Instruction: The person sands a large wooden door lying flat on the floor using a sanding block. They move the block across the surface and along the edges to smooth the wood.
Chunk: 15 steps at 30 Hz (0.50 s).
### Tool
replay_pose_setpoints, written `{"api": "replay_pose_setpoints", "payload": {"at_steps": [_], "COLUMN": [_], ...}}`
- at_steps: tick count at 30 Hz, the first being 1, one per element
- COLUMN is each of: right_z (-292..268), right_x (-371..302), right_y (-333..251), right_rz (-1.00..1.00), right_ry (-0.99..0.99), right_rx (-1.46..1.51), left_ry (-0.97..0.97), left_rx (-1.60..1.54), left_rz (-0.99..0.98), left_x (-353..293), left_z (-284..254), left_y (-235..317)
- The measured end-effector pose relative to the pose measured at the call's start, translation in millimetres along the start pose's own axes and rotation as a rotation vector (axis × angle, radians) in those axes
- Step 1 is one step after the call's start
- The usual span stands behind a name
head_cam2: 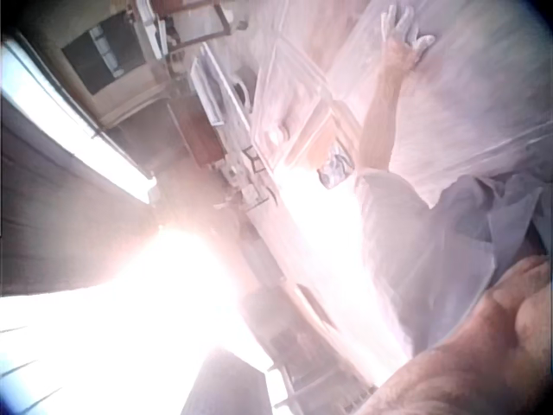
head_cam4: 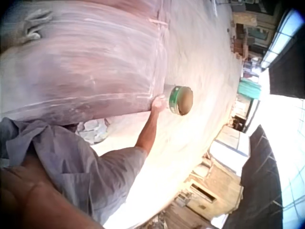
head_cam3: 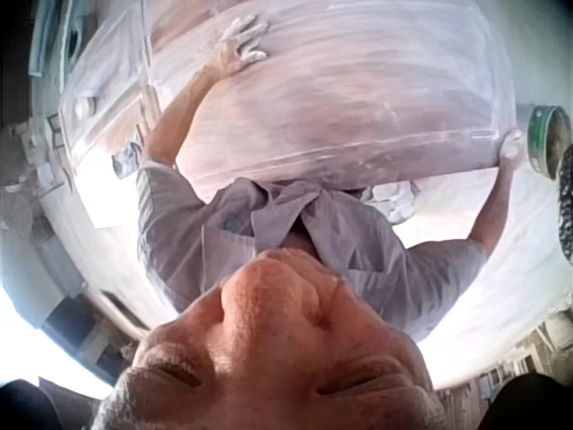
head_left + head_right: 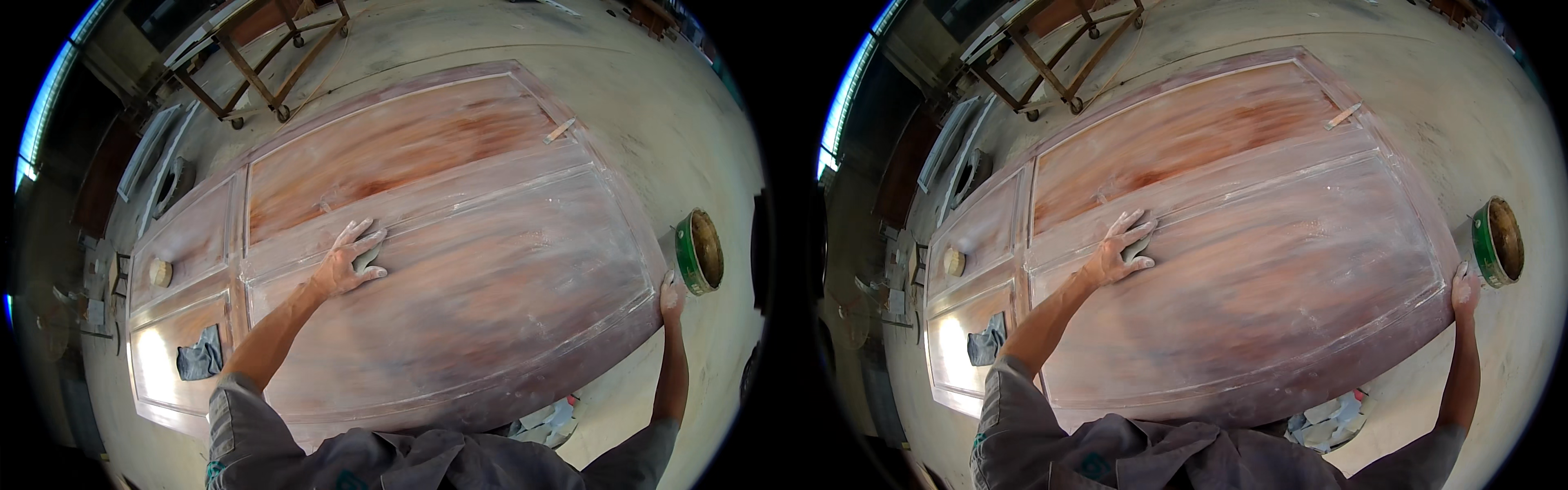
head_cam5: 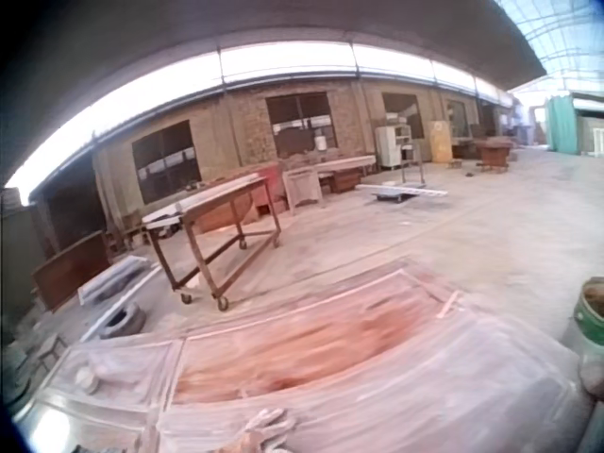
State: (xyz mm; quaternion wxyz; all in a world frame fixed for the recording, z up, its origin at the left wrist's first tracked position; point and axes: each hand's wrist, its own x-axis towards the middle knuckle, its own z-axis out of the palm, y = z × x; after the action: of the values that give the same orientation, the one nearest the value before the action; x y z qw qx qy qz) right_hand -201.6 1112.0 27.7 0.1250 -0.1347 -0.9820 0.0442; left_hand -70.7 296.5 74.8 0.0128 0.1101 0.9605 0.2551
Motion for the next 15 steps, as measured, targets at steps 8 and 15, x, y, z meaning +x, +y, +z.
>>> {"api": "replay_pose_setpoints", "payload": {"at_steps": [8, 15], "right_z": [-6, -16], "right_x": [-13, -14], "right_y": [-2, -33], "right_rz": [0.007, -0.013], "right_ry": [0.032, 0.071], "right_rx": [-0.011, 0.059], "left_ry": [0.024, -0.018], "left_rx": [0.055, 0.137], "left_rz": [0.152, 0.347], "left_x": [50, 186], "left_z": [17, 76], "left_y": [13, 113]}}
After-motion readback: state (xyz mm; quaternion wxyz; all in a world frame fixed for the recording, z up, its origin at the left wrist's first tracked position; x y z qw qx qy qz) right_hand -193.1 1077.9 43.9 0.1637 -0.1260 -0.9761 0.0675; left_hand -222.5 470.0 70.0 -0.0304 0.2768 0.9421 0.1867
